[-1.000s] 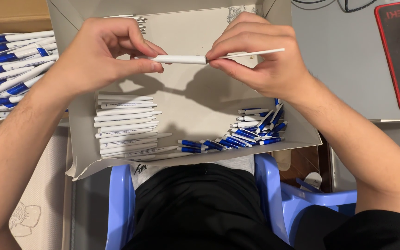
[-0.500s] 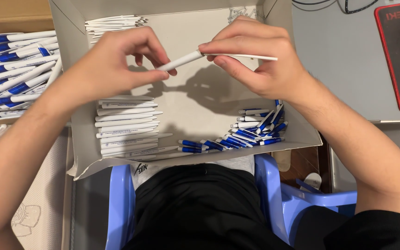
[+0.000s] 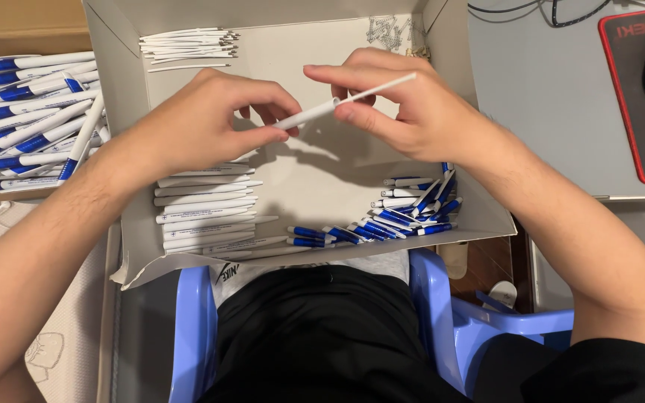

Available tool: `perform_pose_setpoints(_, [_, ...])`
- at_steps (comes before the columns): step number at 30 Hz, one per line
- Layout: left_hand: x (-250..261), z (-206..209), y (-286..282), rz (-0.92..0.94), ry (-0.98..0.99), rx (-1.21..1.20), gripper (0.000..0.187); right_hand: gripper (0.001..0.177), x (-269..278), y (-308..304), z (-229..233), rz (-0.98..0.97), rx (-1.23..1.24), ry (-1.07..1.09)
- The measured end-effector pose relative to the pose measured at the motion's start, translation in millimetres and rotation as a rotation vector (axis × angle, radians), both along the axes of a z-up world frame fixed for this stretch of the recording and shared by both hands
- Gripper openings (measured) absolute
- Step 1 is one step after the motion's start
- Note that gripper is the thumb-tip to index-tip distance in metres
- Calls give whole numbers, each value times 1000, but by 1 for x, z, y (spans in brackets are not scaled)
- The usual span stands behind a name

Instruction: Assembling pens by inserting ink refills into barrels and attaching caps.

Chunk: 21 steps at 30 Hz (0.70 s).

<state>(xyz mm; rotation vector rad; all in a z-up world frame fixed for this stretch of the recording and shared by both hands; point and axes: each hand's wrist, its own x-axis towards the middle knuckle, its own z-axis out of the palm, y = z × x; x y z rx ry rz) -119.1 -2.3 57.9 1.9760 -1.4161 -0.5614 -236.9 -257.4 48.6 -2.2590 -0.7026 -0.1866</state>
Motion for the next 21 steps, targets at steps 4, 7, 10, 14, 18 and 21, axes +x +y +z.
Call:
perform_pose_setpoints(4, [0,0,0,12,37,2,20,50,1,-1,-2,-18,-54,23])
perform_pose_setpoints(7, [0,4,1,42,40,29,17,53,2,-1,3,7,-43,28])
perform_pose_setpoints(10, [0,9,3,64,58,7,15,29,2,-5,8,-32,-6,-50])
perform_pose_setpoints(14, [6,19,9,133,56,30,18,27,-2,-13,28,-292,-68,-65])
perform_pose_setpoints(18, [15,19,16,254,47,102,28,10,12,-35,26,-299,-516,-50])
perform_pose_setpoints(21, [17,22,22,322,35,170,16,16,25,-60,-13,-320,-1000,-129])
